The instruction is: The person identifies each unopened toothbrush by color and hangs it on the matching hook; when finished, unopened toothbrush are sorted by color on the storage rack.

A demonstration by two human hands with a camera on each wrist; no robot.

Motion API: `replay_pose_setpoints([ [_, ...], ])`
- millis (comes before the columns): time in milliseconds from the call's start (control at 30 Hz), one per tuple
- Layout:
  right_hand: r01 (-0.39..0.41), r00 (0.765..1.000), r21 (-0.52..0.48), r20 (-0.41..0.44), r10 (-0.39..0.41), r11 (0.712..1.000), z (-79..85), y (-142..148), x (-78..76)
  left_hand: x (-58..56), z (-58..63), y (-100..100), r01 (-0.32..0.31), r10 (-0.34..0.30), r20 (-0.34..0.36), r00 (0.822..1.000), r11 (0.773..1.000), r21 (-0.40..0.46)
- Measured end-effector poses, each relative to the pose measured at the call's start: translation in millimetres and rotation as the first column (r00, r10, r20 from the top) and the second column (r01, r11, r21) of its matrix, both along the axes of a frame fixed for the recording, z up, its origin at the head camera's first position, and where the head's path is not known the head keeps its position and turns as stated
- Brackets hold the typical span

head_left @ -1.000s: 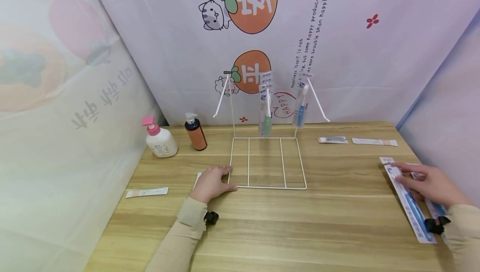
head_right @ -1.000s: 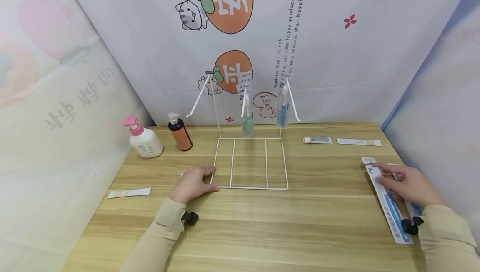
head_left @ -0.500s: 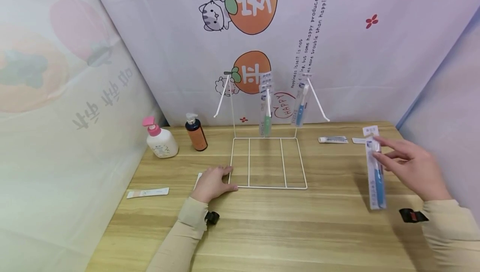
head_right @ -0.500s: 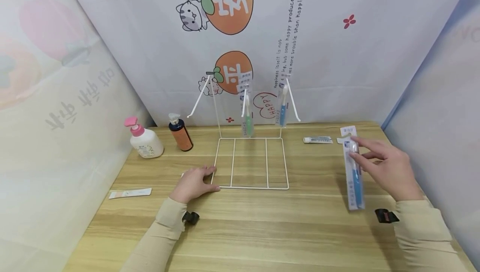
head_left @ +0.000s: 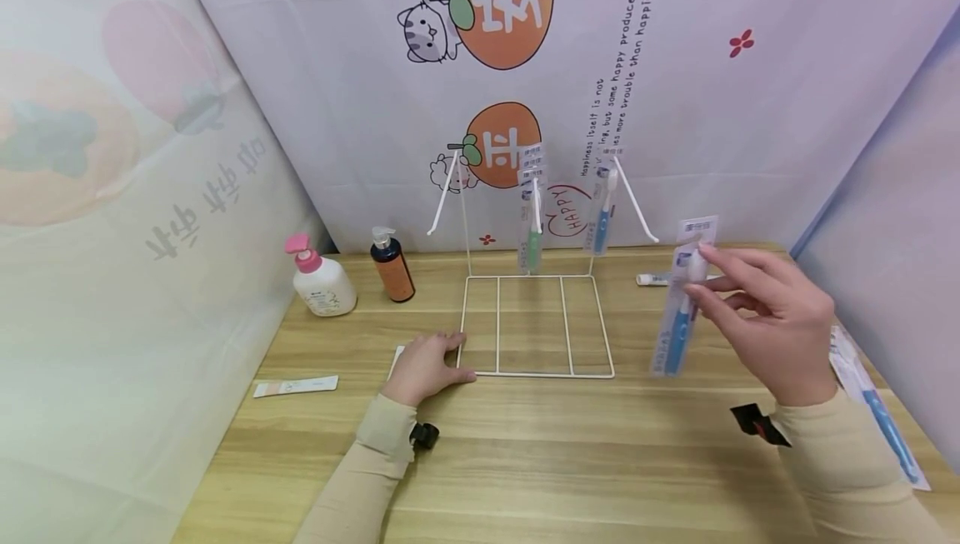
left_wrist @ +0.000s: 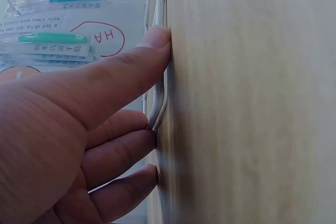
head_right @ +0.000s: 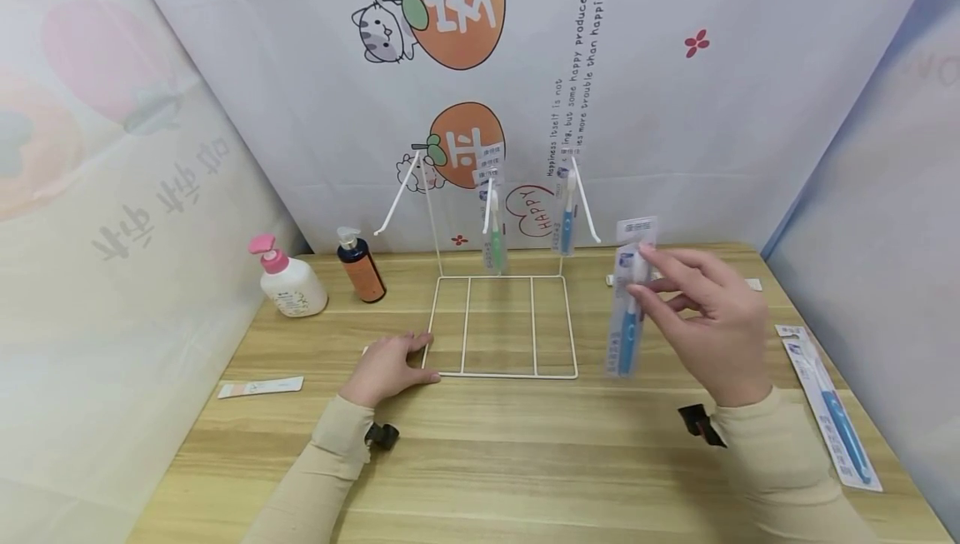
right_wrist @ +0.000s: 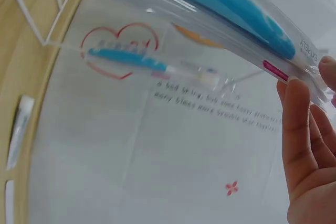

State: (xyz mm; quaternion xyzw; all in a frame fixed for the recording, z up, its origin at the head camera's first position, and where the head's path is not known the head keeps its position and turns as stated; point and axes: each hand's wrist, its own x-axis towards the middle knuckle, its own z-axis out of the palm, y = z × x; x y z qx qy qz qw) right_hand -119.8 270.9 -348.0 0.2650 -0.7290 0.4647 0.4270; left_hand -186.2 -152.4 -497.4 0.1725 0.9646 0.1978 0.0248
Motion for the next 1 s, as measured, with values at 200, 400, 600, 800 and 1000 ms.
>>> replay_pose_setpoints([
  [200, -0.005, 0.993, 0.018, -0.121, 0.007, 1.000, 4.0, -26, -2.3, 1.1, 0.8, 1, -0.001, 0.001, 0.001, 1.000, 1.000, 0.001],
  [400, 0.008, 0.993, 0.022, -0.116, -0.005, 1.000, -5.3, -33, -11.2, 1.2, 0.1, 1, 0.005, -0.005, 0.016, 1.000, 1.000, 0.008],
  [600, 0.044, 0.993, 0.043, -0.116, -0.039, 0.998, -20.0, -31, -25.7, 0.1, -1.4, 1, 0.005, -0.005, 0.008, 1.000, 1.000, 0.007],
  [800, 0.093, 0.994, 0.045, -0.059, -0.090, 0.995, -32.6, -29, -46.5, 0.4, -0.3, 0, 0.003, -0.003, 0.005, 1.000, 1.000, 0.009],
  [1000, 0.126, 0.992, 0.059, 0.000, -0.126, 0.990, -36.0, -33, -69.8, 0.4, -0.5, 0, 0.007, -0.007, -0.003, 1.000, 1.000, 0.013],
])
